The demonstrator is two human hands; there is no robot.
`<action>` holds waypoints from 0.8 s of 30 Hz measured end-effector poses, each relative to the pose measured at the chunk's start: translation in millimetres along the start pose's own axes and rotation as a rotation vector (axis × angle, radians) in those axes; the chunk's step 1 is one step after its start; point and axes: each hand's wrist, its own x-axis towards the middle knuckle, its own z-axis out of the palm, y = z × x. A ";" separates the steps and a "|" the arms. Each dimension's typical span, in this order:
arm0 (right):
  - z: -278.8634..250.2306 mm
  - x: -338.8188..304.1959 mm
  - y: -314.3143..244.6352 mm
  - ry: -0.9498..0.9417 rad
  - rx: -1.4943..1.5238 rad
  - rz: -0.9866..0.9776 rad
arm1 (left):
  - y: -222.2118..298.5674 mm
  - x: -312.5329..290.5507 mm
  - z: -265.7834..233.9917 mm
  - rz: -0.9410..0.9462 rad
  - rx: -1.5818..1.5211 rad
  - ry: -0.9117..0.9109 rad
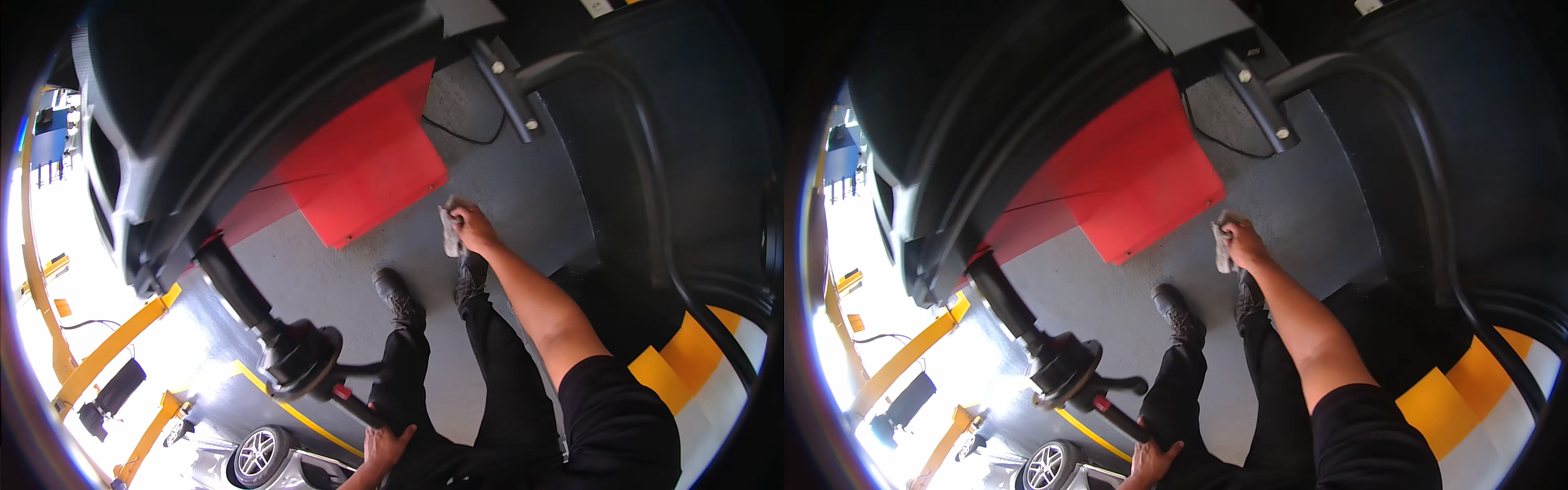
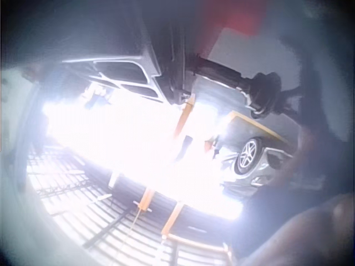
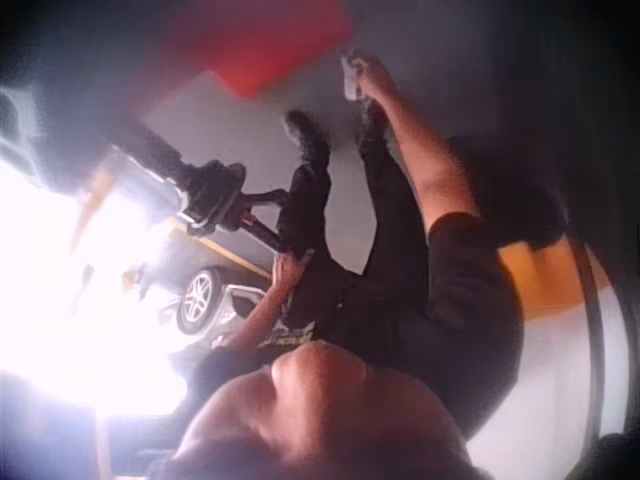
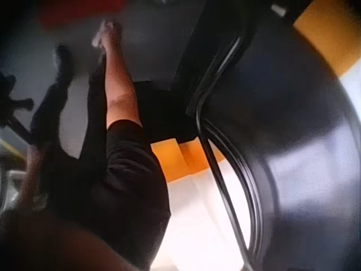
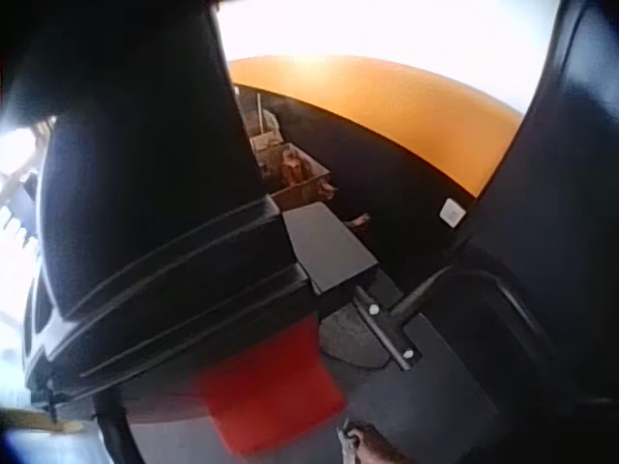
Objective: The person wipes the control panel, levers, and red base of a wheel alignment machine using a cloth. They then clean the black seat and the gray cover of the machine, moving around the equipment to reach different surfaces.
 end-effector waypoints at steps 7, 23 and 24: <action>116.2 99.5 -86.3 -0.159 0.068 -0.053 | 9.1 38.1 -22.7 -0.018 -0.230 0.069; 153.0 234.4 -71.0 0.110 0.563 -0.254 | 5.2 66.8 -8.7 -0.093 -0.303 0.092; 124.5 249.3 -26.9 0.227 0.257 -0.175 | 2.2 70.2 -9.1 -0.072 -0.290 0.089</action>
